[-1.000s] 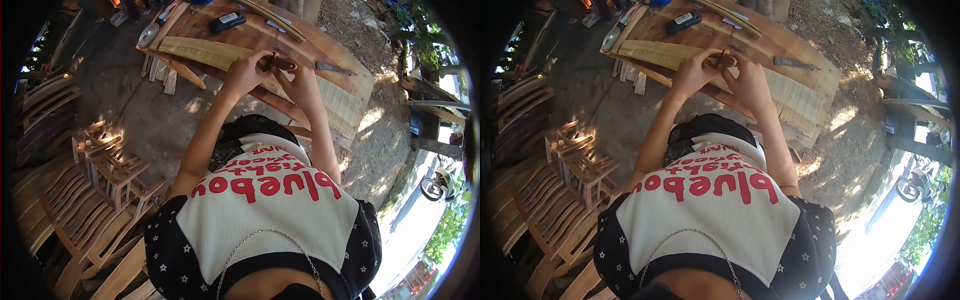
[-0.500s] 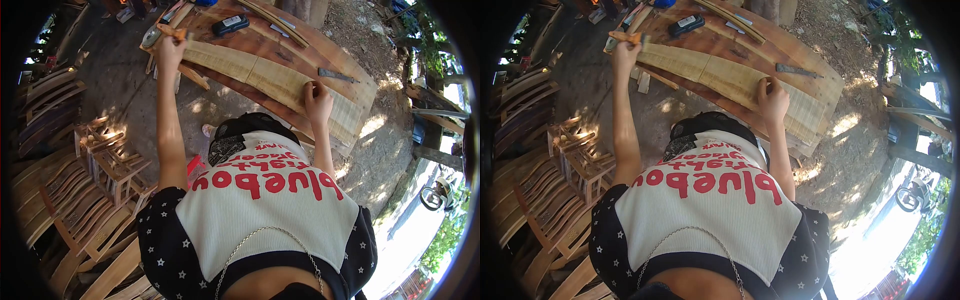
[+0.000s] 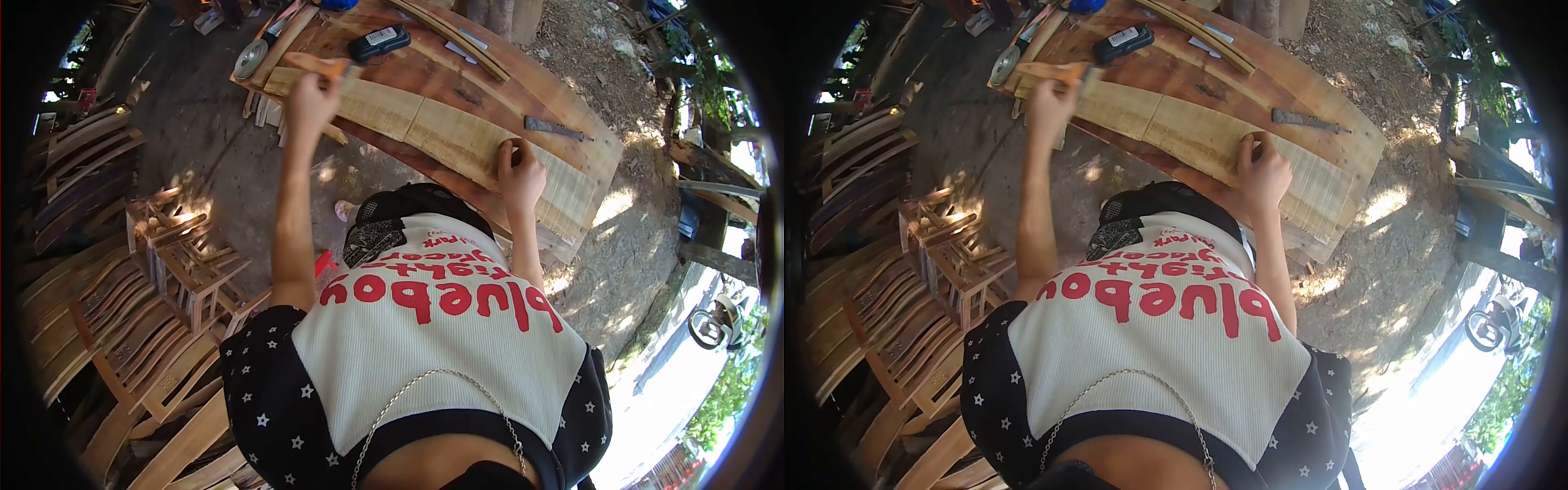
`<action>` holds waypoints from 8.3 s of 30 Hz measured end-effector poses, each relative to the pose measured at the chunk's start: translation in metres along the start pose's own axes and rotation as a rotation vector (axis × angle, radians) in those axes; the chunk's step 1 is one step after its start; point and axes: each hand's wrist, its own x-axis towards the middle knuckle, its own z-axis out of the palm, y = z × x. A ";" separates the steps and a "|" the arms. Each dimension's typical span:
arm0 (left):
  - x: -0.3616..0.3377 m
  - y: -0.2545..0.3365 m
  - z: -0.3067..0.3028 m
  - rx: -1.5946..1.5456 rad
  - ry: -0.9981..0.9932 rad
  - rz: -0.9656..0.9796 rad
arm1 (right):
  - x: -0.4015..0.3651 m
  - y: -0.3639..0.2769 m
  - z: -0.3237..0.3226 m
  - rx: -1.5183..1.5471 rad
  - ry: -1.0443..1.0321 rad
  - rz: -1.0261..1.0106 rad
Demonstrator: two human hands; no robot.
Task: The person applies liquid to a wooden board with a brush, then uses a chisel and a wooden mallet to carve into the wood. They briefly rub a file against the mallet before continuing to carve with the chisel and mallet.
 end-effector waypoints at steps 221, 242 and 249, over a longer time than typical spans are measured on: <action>-0.063 0.054 0.093 0.150 -0.280 0.602 | -0.004 0.070 -0.104 -0.005 0.346 0.023; -0.063 0.051 0.096 0.150 -0.256 0.632 | 0.011 0.021 -0.059 -0.027 0.161 -0.035; -0.063 0.052 0.095 0.150 -0.260 0.624 | 0.000 0.008 -0.055 0.253 0.077 -0.004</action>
